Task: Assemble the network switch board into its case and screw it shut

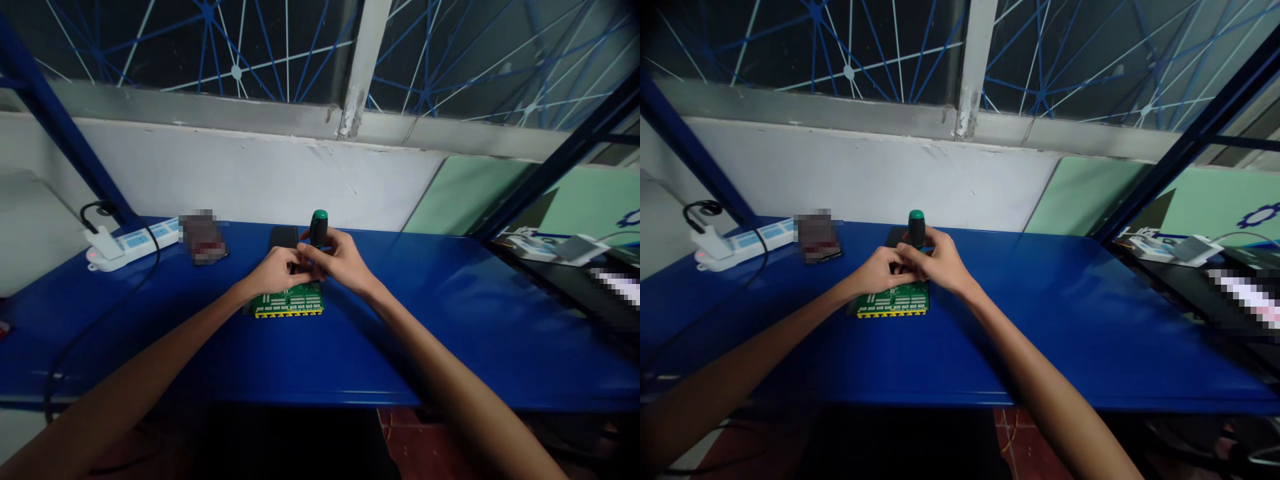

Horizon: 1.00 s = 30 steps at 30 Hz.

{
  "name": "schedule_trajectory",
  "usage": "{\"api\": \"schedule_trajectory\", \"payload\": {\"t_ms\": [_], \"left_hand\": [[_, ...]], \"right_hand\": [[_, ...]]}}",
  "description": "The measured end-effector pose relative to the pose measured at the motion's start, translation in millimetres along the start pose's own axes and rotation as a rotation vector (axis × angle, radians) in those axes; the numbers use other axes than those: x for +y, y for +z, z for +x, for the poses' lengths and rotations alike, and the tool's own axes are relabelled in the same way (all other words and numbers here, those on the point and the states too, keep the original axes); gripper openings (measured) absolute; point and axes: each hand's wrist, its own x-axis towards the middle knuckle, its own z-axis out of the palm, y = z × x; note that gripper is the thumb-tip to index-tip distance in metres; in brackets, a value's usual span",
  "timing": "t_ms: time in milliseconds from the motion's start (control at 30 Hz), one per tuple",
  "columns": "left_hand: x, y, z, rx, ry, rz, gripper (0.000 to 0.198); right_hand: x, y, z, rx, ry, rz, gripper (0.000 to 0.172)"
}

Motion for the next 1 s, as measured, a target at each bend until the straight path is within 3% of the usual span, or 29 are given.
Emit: {"api": "schedule_trajectory", "payload": {"t_ms": [300,733,1000], "left_hand": [[3.5,-1.1,-0.2,-0.036,0.017,-0.026,0.019],[3.3,0.8,0.5,0.024,-0.029,-0.031,0.016],[9.6,-0.9,0.3,-0.040,0.004,-0.021,0.020]], "right_hand": [[-1.2,1.1,-0.7,-0.007,0.004,0.008,0.027],[-6.6,-0.2,-0.7,0.056,-0.036,0.024,0.025],[-4.7,-1.3,-0.3,0.058,-0.042,0.045,0.025]]}}
